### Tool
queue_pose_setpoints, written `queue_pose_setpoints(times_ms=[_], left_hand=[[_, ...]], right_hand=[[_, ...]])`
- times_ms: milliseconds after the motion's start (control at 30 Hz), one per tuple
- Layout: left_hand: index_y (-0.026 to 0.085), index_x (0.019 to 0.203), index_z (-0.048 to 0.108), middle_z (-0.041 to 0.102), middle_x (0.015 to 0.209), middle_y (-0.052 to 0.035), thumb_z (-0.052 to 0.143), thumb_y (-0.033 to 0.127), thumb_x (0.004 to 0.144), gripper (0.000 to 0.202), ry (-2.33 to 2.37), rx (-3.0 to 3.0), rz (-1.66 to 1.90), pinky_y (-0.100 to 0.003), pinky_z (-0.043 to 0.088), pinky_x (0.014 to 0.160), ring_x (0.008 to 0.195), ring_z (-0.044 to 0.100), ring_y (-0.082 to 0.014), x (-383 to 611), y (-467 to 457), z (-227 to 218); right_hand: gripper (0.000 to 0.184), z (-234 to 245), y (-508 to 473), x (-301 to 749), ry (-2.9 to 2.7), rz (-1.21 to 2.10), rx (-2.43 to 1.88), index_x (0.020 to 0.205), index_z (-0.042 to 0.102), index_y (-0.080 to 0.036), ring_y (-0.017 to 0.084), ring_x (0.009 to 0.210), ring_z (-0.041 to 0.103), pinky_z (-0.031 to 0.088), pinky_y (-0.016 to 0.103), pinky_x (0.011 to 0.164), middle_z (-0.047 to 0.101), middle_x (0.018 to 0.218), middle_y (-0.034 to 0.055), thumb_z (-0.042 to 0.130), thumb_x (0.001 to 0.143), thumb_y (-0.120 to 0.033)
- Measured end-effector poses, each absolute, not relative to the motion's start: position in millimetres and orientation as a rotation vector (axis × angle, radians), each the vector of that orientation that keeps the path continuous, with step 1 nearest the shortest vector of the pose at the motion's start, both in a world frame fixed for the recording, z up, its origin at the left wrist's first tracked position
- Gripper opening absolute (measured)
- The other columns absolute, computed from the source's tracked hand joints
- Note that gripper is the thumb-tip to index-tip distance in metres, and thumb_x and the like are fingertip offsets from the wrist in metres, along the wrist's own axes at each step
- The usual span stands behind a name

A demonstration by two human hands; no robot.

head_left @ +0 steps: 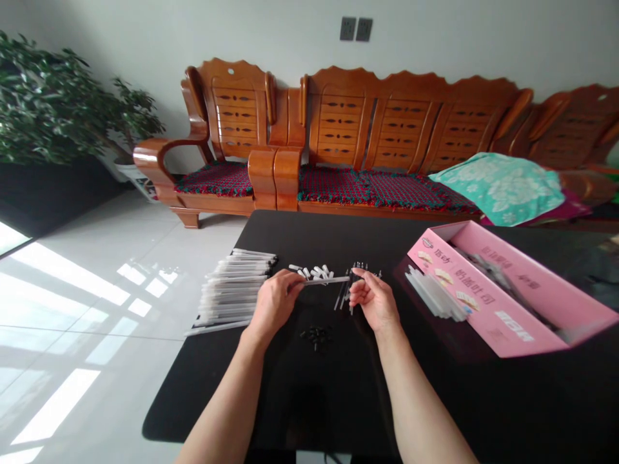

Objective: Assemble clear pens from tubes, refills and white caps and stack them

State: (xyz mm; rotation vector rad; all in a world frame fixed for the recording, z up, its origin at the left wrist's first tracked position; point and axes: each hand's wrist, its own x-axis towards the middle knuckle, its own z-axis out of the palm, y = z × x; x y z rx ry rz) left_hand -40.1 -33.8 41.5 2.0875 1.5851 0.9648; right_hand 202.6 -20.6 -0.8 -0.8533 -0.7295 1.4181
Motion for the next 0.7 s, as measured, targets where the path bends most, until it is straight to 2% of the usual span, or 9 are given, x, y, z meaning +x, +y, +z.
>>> queue_pose_setpoints(times_ms=[67,133,333,600,700], left_hand=[[0.027,0.095,0.075,0.070,0.103,-0.0030,0.054,0.028,0.090,0.022,1.720,2.144,1.020,-0.030,0.047,0.084,0.093,0.065,-0.0203,-71.9,-42.0,43.6],[0.028,0.095,0.076,0.069,0.102,-0.0039,0.054,0.035,0.091,0.023,1.838,2.215,1.080,-0.034,0.046,0.088,0.095,0.063,-0.0231,-108.0,-53.0,42.3],[0.032,0.095,0.076,0.069,0.097,-0.0047,0.053,0.045,0.090,0.027,1.999,2.302,1.041,-0.040,0.047,0.086,0.090,0.062,-0.0254,-192.2,-80.1,26.1],[0.029,0.096,0.075,0.070,0.101,-0.0047,0.049,0.050,0.090,0.033,2.045,2.354,0.894,-0.042,0.046,0.091,0.094,0.062,-0.0259,-216.0,-77.5,1.7],[0.027,0.100,0.073,0.069,0.104,-0.0056,0.049,0.050,0.091,0.035,2.076,2.396,0.888,-0.043,0.045,0.093,0.096,0.061,-0.0271,-220.8,-76.5,-3.4]], right_hand=[[0.035,-1.9,-18.8,206.6,-0.703,1.373,-0.849,0.101,0.070,-0.014,0.015,0.046,0.066,0.056,0.025,0.040,0.072,0.062,0.0021,0.074,0.078,-0.039],[0.034,-2.4,-17.7,207.9,-0.695,1.358,-0.844,0.101,0.070,-0.013,0.015,0.046,0.066,0.056,0.025,0.040,0.072,0.062,0.0023,0.073,0.079,-0.038],[0.033,-0.5,-18.5,204.9,-0.706,1.360,-0.840,0.100,0.070,-0.013,0.015,0.046,0.065,0.054,0.024,0.039,0.072,0.062,0.0024,0.074,0.079,-0.038],[0.039,1.5,-19.4,203.1,-0.703,1.333,-0.884,0.100,0.069,-0.013,0.016,0.046,0.064,0.054,0.026,0.039,0.071,0.061,0.0024,0.076,0.074,-0.041],[0.041,3.2,-18.4,209.1,-0.741,1.221,-1.031,0.097,0.069,-0.013,0.016,0.042,0.061,0.050,0.026,0.037,0.069,0.060,0.0034,0.074,0.072,-0.045]])
